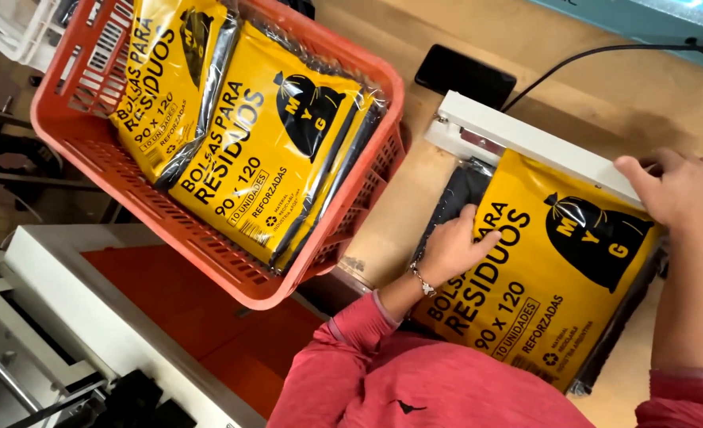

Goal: Sealing the open ends of plastic bags using a heat sealer and placing them into sorting baskets.

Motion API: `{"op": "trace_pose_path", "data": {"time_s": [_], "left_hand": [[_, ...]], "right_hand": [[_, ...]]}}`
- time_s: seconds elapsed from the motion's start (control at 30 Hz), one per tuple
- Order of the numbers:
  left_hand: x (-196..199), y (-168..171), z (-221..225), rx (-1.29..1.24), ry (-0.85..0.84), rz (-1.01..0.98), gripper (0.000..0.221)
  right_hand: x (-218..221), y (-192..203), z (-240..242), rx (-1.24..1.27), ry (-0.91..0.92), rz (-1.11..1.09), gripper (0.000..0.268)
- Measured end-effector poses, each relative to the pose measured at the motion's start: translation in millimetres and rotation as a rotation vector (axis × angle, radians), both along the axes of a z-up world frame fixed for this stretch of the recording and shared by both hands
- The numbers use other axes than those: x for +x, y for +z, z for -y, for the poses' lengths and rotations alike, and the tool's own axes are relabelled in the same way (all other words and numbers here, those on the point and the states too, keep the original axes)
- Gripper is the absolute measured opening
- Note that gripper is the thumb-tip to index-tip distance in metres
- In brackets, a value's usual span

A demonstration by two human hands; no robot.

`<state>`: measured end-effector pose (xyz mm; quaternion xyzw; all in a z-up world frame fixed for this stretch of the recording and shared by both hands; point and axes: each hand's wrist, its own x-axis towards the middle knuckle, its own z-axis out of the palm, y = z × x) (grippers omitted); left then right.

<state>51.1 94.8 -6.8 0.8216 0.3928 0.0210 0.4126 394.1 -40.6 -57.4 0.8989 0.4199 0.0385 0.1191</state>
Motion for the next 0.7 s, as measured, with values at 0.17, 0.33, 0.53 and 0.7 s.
{"op": "trace_pose_path", "data": {"time_s": [0.17,0.33,0.53,0.7], "left_hand": [[0,3,0,-0.003,-0.009,0.009,0.051],[-1,1,2,0.018,-0.004,0.011,0.051],[0,-3,2,0.045,0.002,0.012,0.054],[-2,-18,0,0.039,-0.002,0.061,0.050]], "right_hand": [[-1,-2,2,0.049,0.014,0.005,0.070],[-7,3,0,0.000,0.002,0.079,0.069],[-2,6,-7,-0.103,-0.049,0.012,0.082],[-16,38,-20,0.068,-0.163,-0.239,0.082]]}}
